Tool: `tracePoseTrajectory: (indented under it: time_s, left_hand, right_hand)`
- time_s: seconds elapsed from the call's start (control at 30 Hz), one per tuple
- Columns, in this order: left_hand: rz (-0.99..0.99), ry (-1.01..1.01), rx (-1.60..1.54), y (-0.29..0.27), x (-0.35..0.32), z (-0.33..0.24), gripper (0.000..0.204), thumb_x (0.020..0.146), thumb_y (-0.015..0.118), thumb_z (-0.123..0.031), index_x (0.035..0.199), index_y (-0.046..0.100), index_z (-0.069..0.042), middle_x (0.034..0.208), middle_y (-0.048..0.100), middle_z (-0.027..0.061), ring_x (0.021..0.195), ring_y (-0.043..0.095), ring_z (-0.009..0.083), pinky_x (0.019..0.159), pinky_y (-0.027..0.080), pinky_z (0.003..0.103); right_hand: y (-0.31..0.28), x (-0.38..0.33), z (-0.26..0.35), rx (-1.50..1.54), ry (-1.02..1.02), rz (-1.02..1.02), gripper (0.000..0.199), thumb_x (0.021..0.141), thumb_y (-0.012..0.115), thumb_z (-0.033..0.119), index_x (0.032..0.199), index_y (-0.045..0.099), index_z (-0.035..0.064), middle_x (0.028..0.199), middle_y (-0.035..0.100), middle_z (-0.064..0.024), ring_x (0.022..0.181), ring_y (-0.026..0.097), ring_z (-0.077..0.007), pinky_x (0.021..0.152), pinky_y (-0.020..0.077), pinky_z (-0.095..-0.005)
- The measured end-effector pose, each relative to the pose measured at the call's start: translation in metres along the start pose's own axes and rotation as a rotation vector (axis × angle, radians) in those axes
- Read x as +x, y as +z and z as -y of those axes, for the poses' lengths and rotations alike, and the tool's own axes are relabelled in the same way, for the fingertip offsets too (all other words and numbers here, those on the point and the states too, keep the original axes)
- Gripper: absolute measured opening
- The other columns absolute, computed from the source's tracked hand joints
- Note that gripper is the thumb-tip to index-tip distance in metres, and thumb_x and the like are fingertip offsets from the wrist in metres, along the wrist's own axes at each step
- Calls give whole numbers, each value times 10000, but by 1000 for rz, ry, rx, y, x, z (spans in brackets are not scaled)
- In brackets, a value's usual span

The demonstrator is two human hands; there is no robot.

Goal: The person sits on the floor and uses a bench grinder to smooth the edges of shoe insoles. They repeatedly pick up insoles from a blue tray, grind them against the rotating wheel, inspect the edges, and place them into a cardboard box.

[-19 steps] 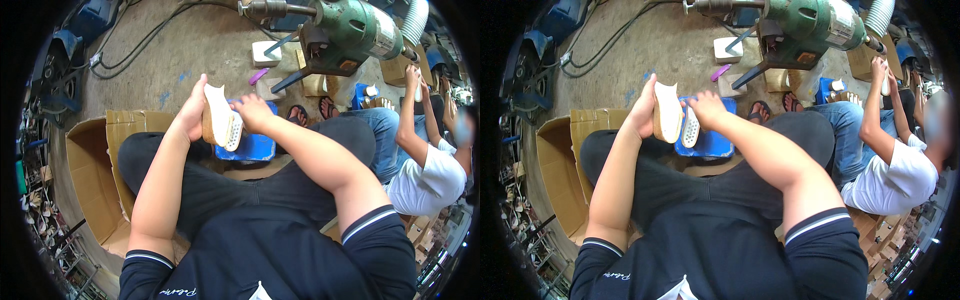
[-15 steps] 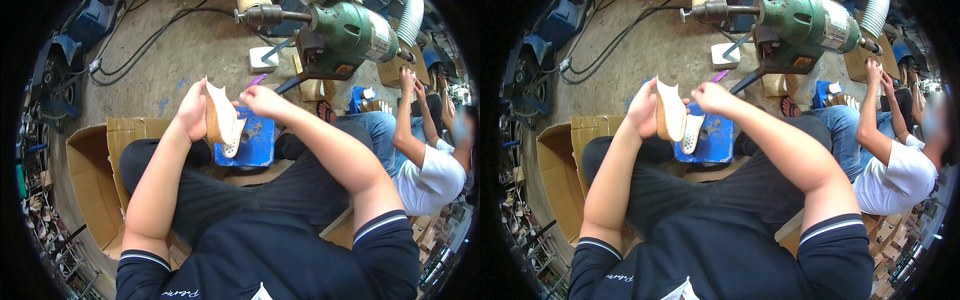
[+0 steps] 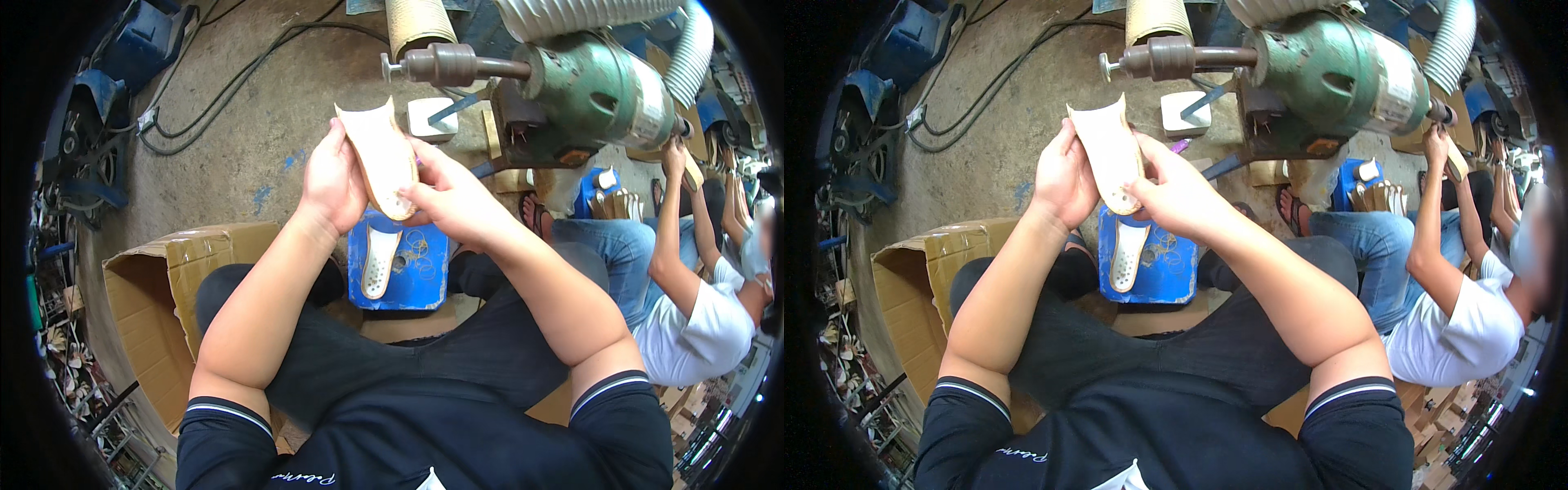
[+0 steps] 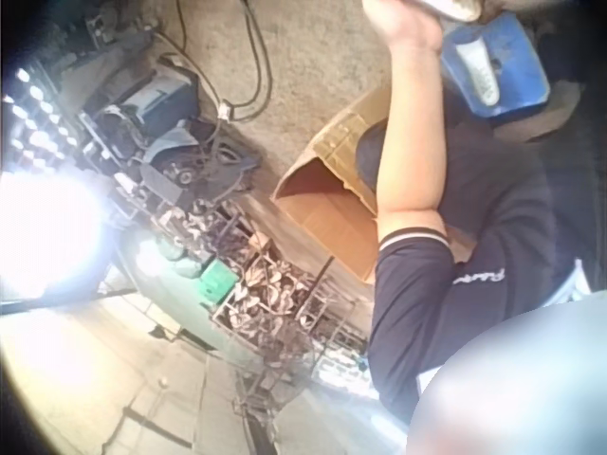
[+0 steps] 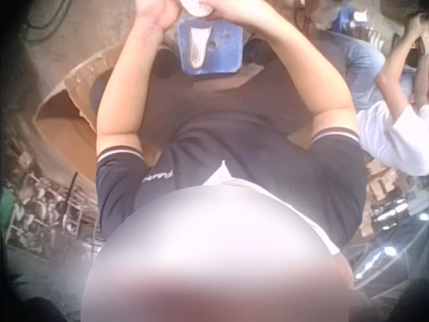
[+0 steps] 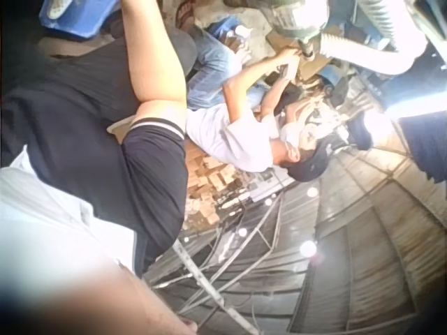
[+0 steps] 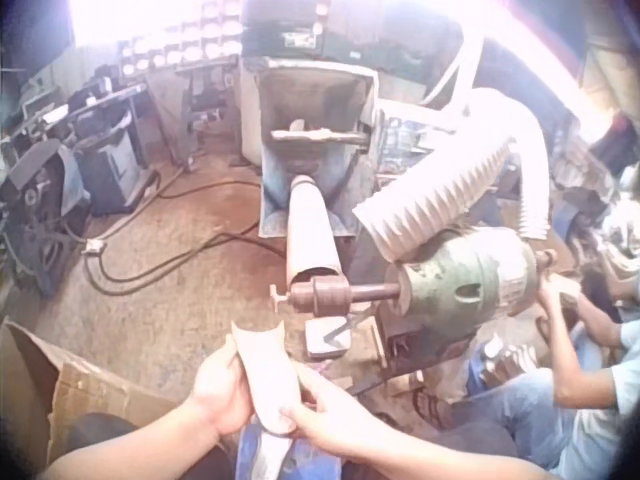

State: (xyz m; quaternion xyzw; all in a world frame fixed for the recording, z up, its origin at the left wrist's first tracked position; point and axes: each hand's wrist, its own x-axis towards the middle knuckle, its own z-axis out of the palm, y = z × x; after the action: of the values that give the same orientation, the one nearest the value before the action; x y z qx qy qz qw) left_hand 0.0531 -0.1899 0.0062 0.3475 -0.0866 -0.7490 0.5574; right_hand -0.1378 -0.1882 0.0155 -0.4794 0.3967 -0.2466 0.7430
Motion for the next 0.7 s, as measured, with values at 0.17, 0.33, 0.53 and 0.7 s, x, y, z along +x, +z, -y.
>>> tracePoseTrajectory:
  time_s: [0.17, 0.33, 0.53, 0.7]
  left_hand:
    - [-5, -50, 41, 14, 8, -7, 644, 1190, 228, -498, 1512, 513, -18, 1435, 644, 200, 1279, 669, 340, 1103, 563, 515]
    - [14, -79, -2, 18, 11, -5, 590, 1192, 253, -434, 1498, 525, -8, 1430, 656, 175, 1306, 653, 327, 1142, 526, 516]
    - [24, 79, -65, 16, -6, -7, 500, 1179, 339, -369, 1433, 580, -12, 1403, 677, 136, 1305, 639, 257, 1170, 470, 449]
    - [161, 104, -110, 14, -28, -11, 486, 1181, 395, -390, 1407, 594, -8, 1383, 676, 130, 1303, 623, 233, 1164, 457, 421]
  right_hand:
    - [-9, -1, 31, 44, 69, 23, 931, 994, 711, 50, 1748, 166, 60, 1256, 659, -183, 1074, 721, -215, 872, 636, -353]
    - [-15, 6, 37, 15, 126, 32, 1033, 945, 764, 48, 1755, 122, 58, 1292, 665, -161, 1131, 701, -195, 869, 622, -342]
    - [-16, 5, 36, 205, 67, 133, 1026, 894, 791, 47, 1736, 206, 17, 1519, 572, -129, 1373, 561, -190, 1120, 467, -355]
    - [-9, -9, 46, 292, 2, 170, 1043, 851, 806, 45, 1728, 243, 1, 1637, 488, -133, 1520, 453, -218, 1274, 330, -379]
